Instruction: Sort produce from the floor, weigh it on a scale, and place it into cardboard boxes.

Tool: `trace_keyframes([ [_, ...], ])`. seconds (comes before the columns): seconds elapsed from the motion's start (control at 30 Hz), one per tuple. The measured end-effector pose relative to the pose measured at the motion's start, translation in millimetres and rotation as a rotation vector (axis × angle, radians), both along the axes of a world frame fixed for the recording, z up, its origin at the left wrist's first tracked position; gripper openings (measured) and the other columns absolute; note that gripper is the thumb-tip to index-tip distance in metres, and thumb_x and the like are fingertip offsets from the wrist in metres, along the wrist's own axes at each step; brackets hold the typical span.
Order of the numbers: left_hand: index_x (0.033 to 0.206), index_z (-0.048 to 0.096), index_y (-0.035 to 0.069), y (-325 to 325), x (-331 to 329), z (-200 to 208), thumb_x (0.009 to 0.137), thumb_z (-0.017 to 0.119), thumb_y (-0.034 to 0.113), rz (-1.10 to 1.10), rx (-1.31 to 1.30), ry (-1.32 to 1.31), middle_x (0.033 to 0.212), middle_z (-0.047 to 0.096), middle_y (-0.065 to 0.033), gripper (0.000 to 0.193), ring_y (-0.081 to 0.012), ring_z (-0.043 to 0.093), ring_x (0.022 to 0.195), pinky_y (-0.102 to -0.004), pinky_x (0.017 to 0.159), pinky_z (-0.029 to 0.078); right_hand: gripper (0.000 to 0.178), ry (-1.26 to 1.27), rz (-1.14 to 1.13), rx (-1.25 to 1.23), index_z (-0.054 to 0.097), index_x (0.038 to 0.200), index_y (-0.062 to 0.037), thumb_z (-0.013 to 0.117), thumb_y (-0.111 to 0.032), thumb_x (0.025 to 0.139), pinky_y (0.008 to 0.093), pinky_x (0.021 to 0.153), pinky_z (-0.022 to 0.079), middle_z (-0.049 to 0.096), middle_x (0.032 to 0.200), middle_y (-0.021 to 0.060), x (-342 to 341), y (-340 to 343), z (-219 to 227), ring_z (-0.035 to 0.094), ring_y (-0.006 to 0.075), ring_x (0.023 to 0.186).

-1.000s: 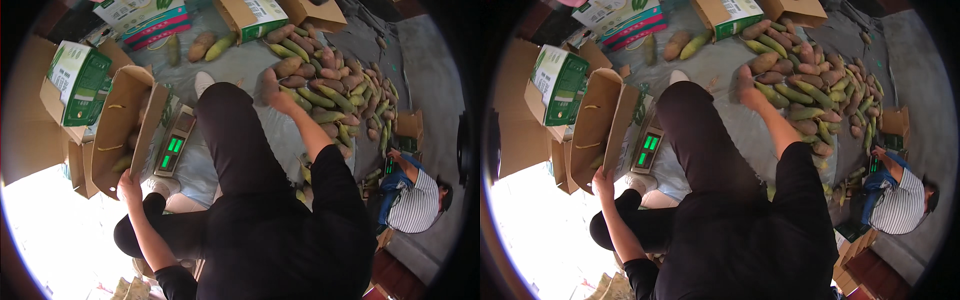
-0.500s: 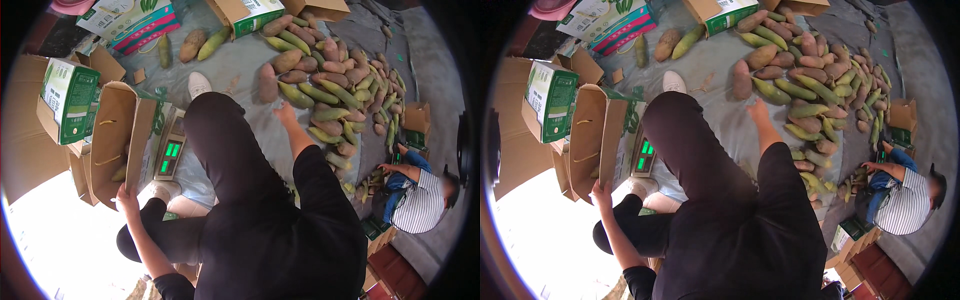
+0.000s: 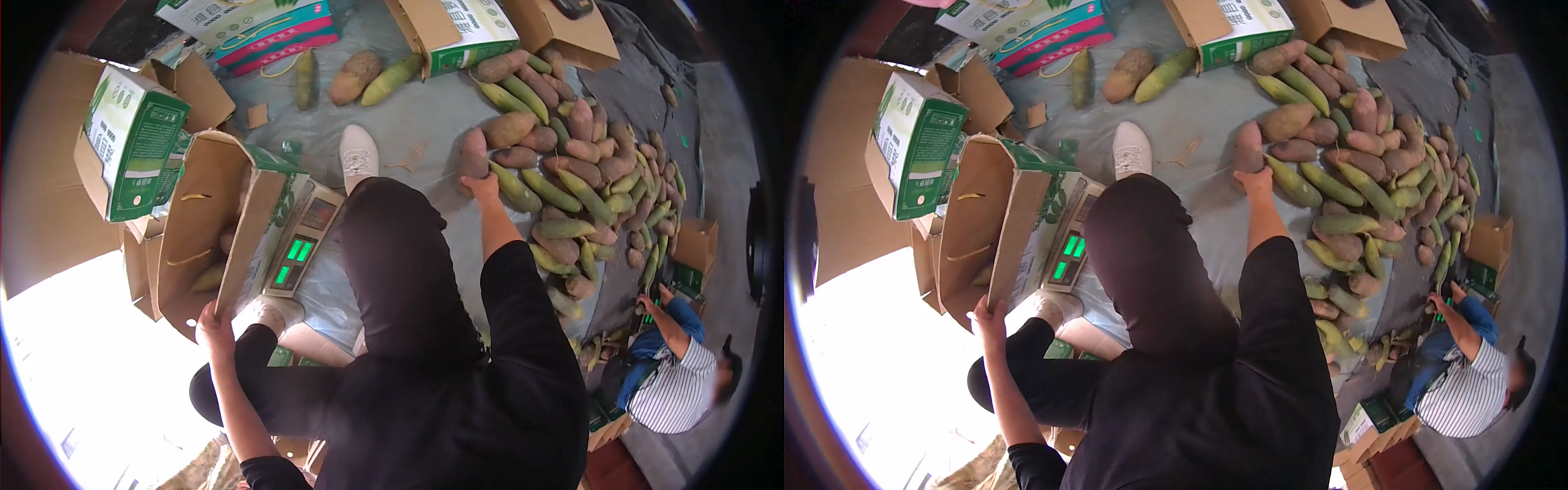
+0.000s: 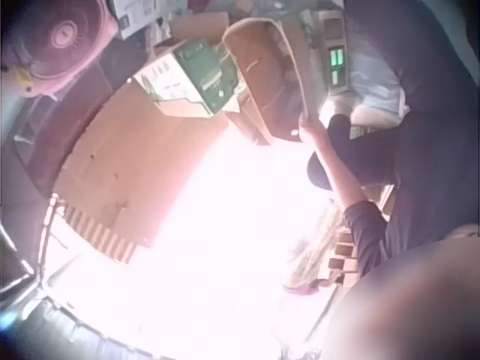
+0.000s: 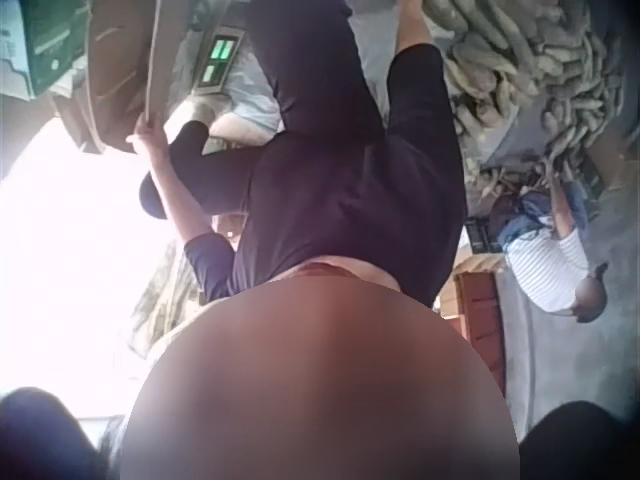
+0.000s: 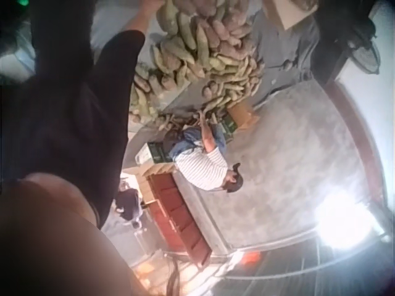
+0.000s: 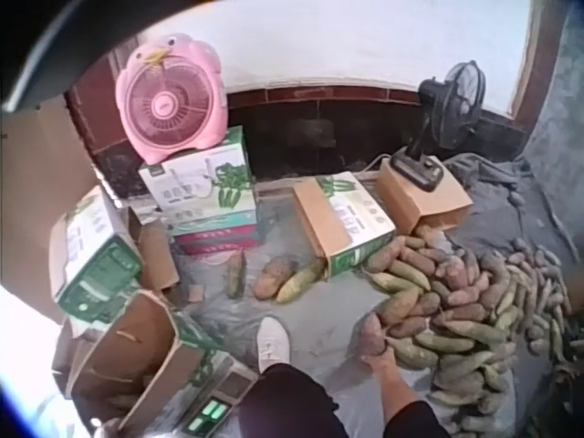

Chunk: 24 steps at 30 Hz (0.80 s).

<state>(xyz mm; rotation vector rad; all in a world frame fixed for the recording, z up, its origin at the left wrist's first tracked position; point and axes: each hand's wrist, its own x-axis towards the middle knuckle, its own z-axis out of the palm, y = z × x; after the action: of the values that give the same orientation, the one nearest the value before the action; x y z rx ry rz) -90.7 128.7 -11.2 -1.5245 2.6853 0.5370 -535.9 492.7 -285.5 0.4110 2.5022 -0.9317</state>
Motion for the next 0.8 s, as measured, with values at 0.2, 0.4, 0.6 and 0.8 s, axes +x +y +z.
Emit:
trace_keyframes([
  [0.2, 0.090, 0.062, 0.002, 3.7, -18.3, 6.7, 0.073, 0.060, 0.007, -0.048, 0.038, 0.030, 0.082, 0.062, -0.0151, 0.018, -0.0318, 0.060, 0.075, -0.0369, 0.067, 0.046, 0.072, -0.082, -0.130, -0.285, 0.050, 0.113, 0.0089, 0.082, -0.021, 0.057, 0.0349, 0.077, 0.046, 0.061, 0.099, 0.0122, -4.9, 11.0, -22.9, 0.059, 0.0222, 0.088],
  [0.4, 0.088, 0.062, 0.000, 8.0, -8.7, 10.7, 0.074, 0.059, 0.005, -0.091, -0.019, 0.125, 0.077, 0.060, -0.0155, 0.016, -0.0319, 0.059, 0.069, -0.0365, 0.063, 0.045, 0.066, -0.133, -0.174, -0.345, 0.052, 0.110, 0.0074, 0.081, -0.025, 0.060, 0.0340, 0.067, 0.045, 0.061, 0.093, 0.0097, 11.3, -10.3, -3.9, 0.058, 0.0216, 0.079],
  [0.6, 0.087, 0.063, 0.003, 3.1, -12.6, 6.1, 0.075, 0.060, 0.007, -0.093, 0.012, 0.121, 0.076, 0.060, -0.0136, 0.013, -0.0314, 0.058, 0.070, -0.0373, 0.062, 0.045, 0.069, -0.111, -0.349, -0.359, 0.049, 0.113, 0.0082, 0.082, -0.020, 0.059, 0.0359, 0.070, 0.048, 0.060, 0.099, 0.0121, 7.3, -15.5, -6.2, 0.058, 0.0249, 0.087],
  [0.8, 0.086, 0.064, 0.005, 5.9, -16.6, 16.6, 0.078, 0.059, 0.010, -0.018, -0.006, 0.039, 0.079, 0.061, -0.0113, 0.010, -0.0303, 0.060, 0.076, -0.0366, 0.066, 0.046, 0.062, -0.223, -0.349, -0.455, 0.051, 0.113, 0.0049, 0.080, -0.010, 0.060, 0.0398, 0.072, 0.050, 0.060, 0.102, 0.0132, 15.8, -33.8, 28.9, 0.060, 0.0264, 0.091],
])
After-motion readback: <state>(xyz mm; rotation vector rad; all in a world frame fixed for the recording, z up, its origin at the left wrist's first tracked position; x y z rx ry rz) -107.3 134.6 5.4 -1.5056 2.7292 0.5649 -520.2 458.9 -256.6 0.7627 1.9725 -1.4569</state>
